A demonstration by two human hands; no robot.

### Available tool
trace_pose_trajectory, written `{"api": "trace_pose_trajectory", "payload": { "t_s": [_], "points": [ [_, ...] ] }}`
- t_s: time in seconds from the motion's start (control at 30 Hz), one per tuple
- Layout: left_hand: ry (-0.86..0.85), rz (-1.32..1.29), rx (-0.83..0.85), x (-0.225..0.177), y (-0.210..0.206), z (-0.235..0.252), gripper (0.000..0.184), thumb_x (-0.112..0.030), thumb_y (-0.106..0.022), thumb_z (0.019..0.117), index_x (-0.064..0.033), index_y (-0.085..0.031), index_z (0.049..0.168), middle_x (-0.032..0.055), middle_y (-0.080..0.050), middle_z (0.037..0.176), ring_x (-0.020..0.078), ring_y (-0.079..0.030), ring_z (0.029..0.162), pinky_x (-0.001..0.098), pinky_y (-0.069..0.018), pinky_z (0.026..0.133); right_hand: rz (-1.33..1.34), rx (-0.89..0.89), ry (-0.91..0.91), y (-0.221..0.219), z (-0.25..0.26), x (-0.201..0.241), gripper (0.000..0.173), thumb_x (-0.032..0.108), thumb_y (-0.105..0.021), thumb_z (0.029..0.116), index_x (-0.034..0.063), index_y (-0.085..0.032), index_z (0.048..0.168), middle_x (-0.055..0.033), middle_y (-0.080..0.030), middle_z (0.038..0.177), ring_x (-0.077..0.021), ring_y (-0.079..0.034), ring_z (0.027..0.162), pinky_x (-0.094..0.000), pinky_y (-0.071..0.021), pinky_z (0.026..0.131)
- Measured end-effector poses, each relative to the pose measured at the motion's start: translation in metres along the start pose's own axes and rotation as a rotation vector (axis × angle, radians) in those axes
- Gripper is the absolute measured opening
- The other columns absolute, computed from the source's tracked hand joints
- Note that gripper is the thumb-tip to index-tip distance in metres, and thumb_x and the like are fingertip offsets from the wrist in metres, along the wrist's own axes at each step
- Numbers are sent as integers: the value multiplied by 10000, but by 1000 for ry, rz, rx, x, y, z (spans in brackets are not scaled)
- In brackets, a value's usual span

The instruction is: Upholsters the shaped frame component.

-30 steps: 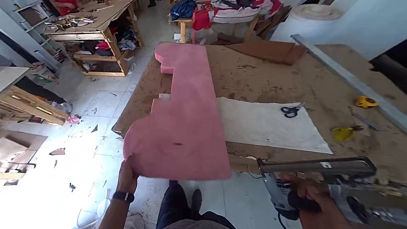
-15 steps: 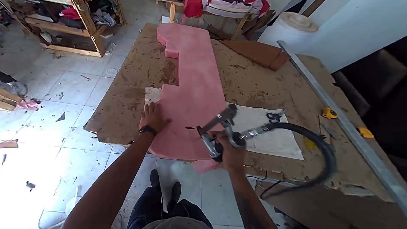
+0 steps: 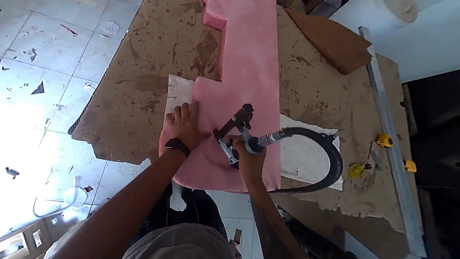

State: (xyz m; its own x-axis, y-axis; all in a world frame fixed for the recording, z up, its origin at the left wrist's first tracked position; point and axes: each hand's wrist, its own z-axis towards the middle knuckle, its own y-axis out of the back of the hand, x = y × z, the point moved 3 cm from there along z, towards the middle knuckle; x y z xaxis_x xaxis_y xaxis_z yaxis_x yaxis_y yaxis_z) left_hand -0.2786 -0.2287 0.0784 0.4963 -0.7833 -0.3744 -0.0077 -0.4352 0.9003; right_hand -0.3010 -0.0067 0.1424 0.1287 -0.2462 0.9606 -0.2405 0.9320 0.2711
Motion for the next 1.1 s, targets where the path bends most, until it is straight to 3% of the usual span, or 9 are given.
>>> {"api": "trace_pose_trajectory", "payload": {
  "t_s": [0.13, 0.2, 0.33, 0.47, 0.67, 0.83, 1.1],
  "points": [
    [-7, 8, 11, -1, 0, -1, 1267, -843, -753, 531, -379, -290, 1615, 110, -379, 1593, 397, -348, 1446, 711, -285, 1096, -102, -9, -52, -5, 1, 12, 61, 130, -692, 908, 98, -732, 940, -54, -770, 892, -185, -724, 751, -346, -607, 676],
    [-2, 6, 14, -2, 1, 1, 1251, -837, -753, 540, -377, -298, 1610, 111, -373, 1593, 391, -341, 1448, 707, -276, 1104, -115, 0, -53, -8, 4, 14, 66, 121, -683, 908, 93, -731, 943, -59, -779, 915, -190, -739, 783, -354, -618, 699],
    [11, 12, 22, -1, -2, -1, 1251, -832, -743, 545, -378, -282, 1617, 113, -367, 1594, 384, -328, 1459, 713, -252, 1112, -151, -36, -48, -19, 3, 15, 46, 133, -700, 898, 103, -728, 918, -43, -766, 861, -169, -719, 711, -338, -603, 624],
    [4, 13, 26, -2, -2, 0, 1241, -827, -741, 559, -383, -273, 1619, 117, -364, 1594, 392, -316, 1465, 716, -248, 1112, -104, -76, -16, -23, -5, 10, 66, 110, -702, 901, 77, -722, 955, -67, -771, 895, -188, -734, 766, -347, -618, 680],
    [-2, 23, 21, -1, -3, 0, 1247, -847, -731, 556, -398, -263, 1621, 112, -350, 1604, 391, -309, 1468, 712, -257, 1107, -91, -64, -19, -19, -5, 5, 49, 135, -684, 929, 97, -714, 929, -60, -755, 862, -188, -705, 699, -348, -591, 619],
    [6, 37, 12, -2, -3, -2, 1271, -867, -731, 525, -399, -276, 1615, 109, -350, 1611, 390, -320, 1467, 713, -271, 1102, -84, 54, -51, -5, -8, 7, 91, 154, -651, 950, 121, -728, 985, -45, -769, 931, -180, -712, 758, -335, -589, 662],
    [-15, 16, 20, 0, -3, -1, 1245, -812, -764, 555, -391, -274, 1619, 125, -351, 1609, 413, -318, 1463, 726, -272, 1096, -10, 130, -2, -6, 1, -3, 110, 95, -656, 922, 38, -711, 997, -124, -773, 961, -256, -748, 849, -407, -626, 763]
  ]
}}
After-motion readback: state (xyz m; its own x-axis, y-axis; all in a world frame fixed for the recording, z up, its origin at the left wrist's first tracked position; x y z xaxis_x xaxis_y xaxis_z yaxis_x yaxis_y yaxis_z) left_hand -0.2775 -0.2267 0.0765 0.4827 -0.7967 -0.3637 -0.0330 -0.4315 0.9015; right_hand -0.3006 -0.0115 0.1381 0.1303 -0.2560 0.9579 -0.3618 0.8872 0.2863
